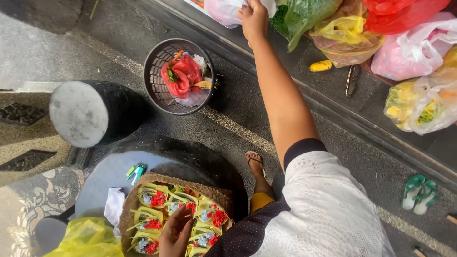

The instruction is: Preparing traditional Balinese offerings (Canang Sari) by placing colorful flower petals and other components into small palm-leaf baskets.

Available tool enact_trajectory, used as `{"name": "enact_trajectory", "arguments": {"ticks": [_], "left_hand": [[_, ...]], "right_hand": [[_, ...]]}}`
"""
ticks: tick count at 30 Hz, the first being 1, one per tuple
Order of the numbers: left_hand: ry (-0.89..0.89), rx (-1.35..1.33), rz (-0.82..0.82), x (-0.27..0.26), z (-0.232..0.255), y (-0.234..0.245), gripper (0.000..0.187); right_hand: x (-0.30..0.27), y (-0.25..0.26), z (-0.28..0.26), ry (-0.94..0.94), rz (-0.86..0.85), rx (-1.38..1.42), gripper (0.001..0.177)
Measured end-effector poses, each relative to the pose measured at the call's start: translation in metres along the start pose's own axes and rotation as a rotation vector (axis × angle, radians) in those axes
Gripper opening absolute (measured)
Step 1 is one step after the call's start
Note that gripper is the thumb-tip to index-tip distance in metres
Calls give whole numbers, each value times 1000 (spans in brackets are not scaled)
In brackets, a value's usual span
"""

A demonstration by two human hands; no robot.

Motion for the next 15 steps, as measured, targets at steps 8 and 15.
{"name": "enact_trajectory", "arguments": {"ticks": [8, 15], "left_hand": [[55, 68, -58, 29, -22, -9, 55], [-154, 214, -115, 34, -5, -31, 56]], "right_hand": [[3, 208, -41, 619, 490, -826, 70], [132, 364, 90, 181, 287, -303, 26]]}}
Point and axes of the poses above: each hand's wrist, its own x-axis towards the middle knuckle, its own y-axis out of the back of the hand, z = x × y, the point moved 3 cm from there along x, towards the middle knuckle, and after that the axes turned 15 degrees about z, right-handed, at the moved point
